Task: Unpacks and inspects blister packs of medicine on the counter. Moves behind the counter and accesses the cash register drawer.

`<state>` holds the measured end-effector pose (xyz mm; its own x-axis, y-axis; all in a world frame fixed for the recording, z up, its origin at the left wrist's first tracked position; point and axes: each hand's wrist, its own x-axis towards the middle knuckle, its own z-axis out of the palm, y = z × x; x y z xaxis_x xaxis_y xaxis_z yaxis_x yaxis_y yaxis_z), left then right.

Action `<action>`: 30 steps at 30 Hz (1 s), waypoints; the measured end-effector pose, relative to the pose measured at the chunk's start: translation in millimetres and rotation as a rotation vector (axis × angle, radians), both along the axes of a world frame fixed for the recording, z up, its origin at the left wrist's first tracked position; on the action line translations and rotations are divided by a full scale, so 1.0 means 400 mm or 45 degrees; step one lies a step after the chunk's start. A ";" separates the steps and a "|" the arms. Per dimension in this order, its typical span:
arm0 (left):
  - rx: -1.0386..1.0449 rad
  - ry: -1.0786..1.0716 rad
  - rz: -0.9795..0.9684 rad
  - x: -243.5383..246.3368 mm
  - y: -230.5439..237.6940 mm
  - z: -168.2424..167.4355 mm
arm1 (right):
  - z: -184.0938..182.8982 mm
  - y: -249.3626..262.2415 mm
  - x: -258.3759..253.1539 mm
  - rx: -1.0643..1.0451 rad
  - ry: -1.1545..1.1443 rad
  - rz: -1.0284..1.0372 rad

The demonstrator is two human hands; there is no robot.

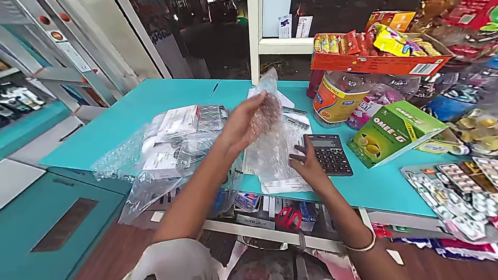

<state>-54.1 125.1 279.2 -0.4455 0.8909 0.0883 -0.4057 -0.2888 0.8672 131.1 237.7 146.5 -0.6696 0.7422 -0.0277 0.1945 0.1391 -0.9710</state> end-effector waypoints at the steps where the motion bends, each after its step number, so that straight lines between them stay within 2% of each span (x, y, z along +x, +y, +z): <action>1: 0.005 -0.015 0.036 -0.023 0.002 0.021 | -0.010 0.012 0.004 -0.041 -0.003 0.006; 5: -0.112 0.092 0.244 -0.107 -0.029 0.090 | -0.026 0.035 0.021 0.119 -0.052 0.037; 7: -0.078 0.136 0.341 -0.140 -0.054 0.119 | -0.016 0.026 0.010 0.295 -0.034 -0.002; 10: 0.047 0.169 0.363 -0.182 -0.077 0.159 | 0.023 -0.010 -0.044 0.430 -0.062 0.006; 14: 0.155 0.151 0.319 -0.188 -0.064 0.185 | 0.026 -0.037 -0.142 0.464 -0.216 0.010; 16: 0.191 0.206 0.402 -0.198 -0.072 0.206 | 0.023 -0.023 -0.156 0.407 -0.204 -0.026; 17: 0.212 0.293 0.472 -0.212 -0.086 0.222 | 0.022 -0.012 -0.151 0.350 -0.155 -0.037; 19: 0.122 0.688 0.786 -0.257 -0.130 0.249 | 0.023 0.006 -0.123 0.197 -0.042 -0.070; 21: -0.164 1.222 1.200 -0.331 -0.174 0.253 | 0.015 0.022 -0.082 -0.039 0.094 -0.099; 23: -0.579 1.642 1.411 -0.428 -0.218 0.246 | 0.013 0.035 -0.044 -0.331 0.268 -0.121; 25: -0.965 1.761 1.304 -0.466 -0.259 0.230 | 0.020 0.031 -0.020 -0.713 0.504 -0.178; 27: -1.284 1.753 1.112 -0.441 -0.275 0.197 | 0.025 0.024 0.005 -1.104 0.752 -0.206; 30: -1.632 1.776 0.743 -0.430 -0.271 0.134 | 0.000 0.022 0.043 -1.442 1.026 -0.134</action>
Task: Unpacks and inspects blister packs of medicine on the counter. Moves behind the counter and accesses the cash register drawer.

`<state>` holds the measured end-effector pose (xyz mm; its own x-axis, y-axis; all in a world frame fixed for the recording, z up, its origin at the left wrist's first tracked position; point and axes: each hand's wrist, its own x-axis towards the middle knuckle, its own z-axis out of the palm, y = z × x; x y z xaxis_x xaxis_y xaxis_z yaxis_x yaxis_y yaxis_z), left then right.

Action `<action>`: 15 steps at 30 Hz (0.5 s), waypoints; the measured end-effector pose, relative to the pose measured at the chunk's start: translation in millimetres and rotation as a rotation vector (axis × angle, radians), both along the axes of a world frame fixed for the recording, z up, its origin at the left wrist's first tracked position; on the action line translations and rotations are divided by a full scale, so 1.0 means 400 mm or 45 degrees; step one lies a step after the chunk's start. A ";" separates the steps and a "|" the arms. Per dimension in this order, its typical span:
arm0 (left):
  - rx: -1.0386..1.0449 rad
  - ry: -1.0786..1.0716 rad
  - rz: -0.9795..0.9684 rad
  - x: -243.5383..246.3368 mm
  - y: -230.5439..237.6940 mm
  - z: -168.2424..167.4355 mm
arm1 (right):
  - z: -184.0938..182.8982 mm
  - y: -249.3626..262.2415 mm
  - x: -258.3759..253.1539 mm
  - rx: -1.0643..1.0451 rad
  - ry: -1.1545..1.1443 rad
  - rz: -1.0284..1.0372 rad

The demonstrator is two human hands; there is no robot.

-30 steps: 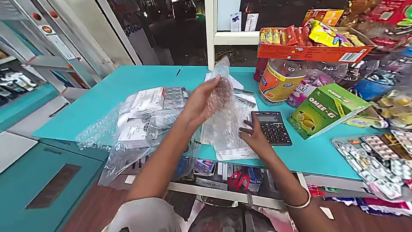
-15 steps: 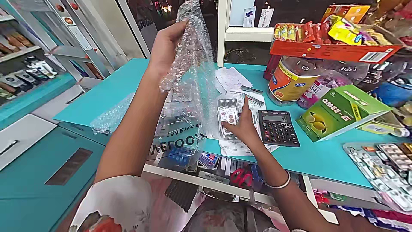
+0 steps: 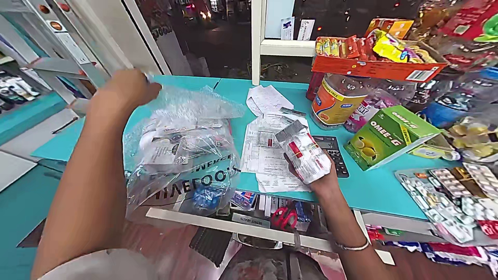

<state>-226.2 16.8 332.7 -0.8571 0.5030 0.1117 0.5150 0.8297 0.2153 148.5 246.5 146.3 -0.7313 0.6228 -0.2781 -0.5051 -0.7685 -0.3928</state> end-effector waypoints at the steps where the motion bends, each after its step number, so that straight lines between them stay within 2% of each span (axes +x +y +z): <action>1: -0.096 -0.045 -0.010 -0.003 0.003 -0.019 | -0.012 0.004 0.011 -0.046 0.061 0.026; 5: -0.243 -0.086 -0.028 -0.007 -0.017 -0.063 | -0.018 0.002 0.038 -0.127 0.181 0.135; 11: -0.275 -0.171 -0.124 -0.129 -0.099 -0.150 | -0.021 -0.006 0.047 -0.076 0.295 0.181; 13: -0.122 -0.206 -0.167 -0.149 -0.135 -0.170 | -0.021 -0.011 0.049 -0.013 0.215 0.124; 15: 0.112 -0.235 -0.101 -0.155 -0.168 -0.170 | -0.018 -0.015 0.051 0.063 0.137 0.075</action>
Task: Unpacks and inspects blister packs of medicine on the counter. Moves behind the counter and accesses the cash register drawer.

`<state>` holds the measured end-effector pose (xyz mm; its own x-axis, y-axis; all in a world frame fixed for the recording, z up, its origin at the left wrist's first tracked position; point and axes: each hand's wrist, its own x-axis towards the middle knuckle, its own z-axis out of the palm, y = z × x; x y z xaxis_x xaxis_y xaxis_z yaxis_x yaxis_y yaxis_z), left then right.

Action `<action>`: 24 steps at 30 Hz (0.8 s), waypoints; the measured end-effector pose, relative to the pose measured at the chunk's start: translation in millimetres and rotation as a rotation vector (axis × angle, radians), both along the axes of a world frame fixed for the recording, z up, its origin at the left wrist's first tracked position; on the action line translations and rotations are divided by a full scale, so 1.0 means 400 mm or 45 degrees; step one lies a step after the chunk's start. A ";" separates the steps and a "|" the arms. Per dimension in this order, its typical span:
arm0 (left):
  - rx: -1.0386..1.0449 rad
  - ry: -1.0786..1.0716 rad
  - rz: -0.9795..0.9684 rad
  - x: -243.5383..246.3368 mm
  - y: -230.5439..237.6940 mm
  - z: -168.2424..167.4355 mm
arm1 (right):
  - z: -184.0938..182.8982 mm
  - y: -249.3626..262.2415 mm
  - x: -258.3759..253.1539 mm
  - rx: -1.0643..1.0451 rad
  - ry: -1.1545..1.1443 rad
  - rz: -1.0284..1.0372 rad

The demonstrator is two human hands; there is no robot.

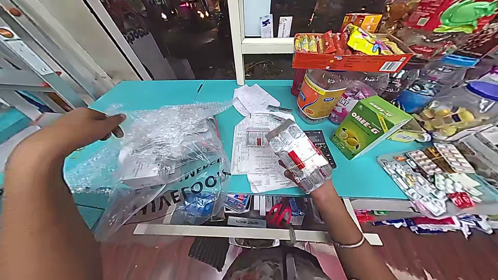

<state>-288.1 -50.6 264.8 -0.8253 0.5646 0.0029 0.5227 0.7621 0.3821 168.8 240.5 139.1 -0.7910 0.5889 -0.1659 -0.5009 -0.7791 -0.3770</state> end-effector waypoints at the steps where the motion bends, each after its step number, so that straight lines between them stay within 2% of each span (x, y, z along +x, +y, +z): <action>1: 0.082 -0.024 0.077 0.015 -0.009 0.019 | 0.000 0.001 0.000 0.030 0.008 0.002; 4: 0.332 -0.128 0.353 0.093 -0.025 0.089 | 0.005 0.015 0.000 0.125 0.080 0.113; 6: 0.539 -0.021 0.452 0.030 -0.089 0.033 | 0.011 0.019 0.000 0.167 0.055 0.128; 9: 0.636 0.011 0.536 -0.106 -0.197 -0.094 | 0.008 0.025 0.002 0.201 0.038 0.110; 11: 0.529 0.013 0.544 -0.147 -0.250 -0.163 | 0.006 0.028 -0.001 0.225 0.036 0.092; 15: 0.115 -0.055 0.605 -0.163 -0.317 -0.275 | 0.009 0.030 -0.010 0.207 -0.017 0.046; 18: 0.029 -0.080 0.558 -0.151 -0.340 -0.314 | 0.008 0.026 -0.018 0.218 -0.057 0.014; 20: 0.040 0.002 0.486 -0.106 -0.339 -0.297 | 0.005 0.021 -0.027 0.222 -0.074 0.014; 21: 0.008 -0.021 0.524 -0.066 -0.311 -0.256 | 0.007 0.016 -0.034 0.209 -0.076 -0.003; 23: -0.069 -0.191 0.777 0.001 -0.230 -0.175 | 0.002 0.003 -0.040 0.159 -0.003 -0.017; 24: -0.081 -0.182 0.789 -0.010 -0.236 -0.181 | 0.000 -0.005 -0.041 0.100 0.030 -0.014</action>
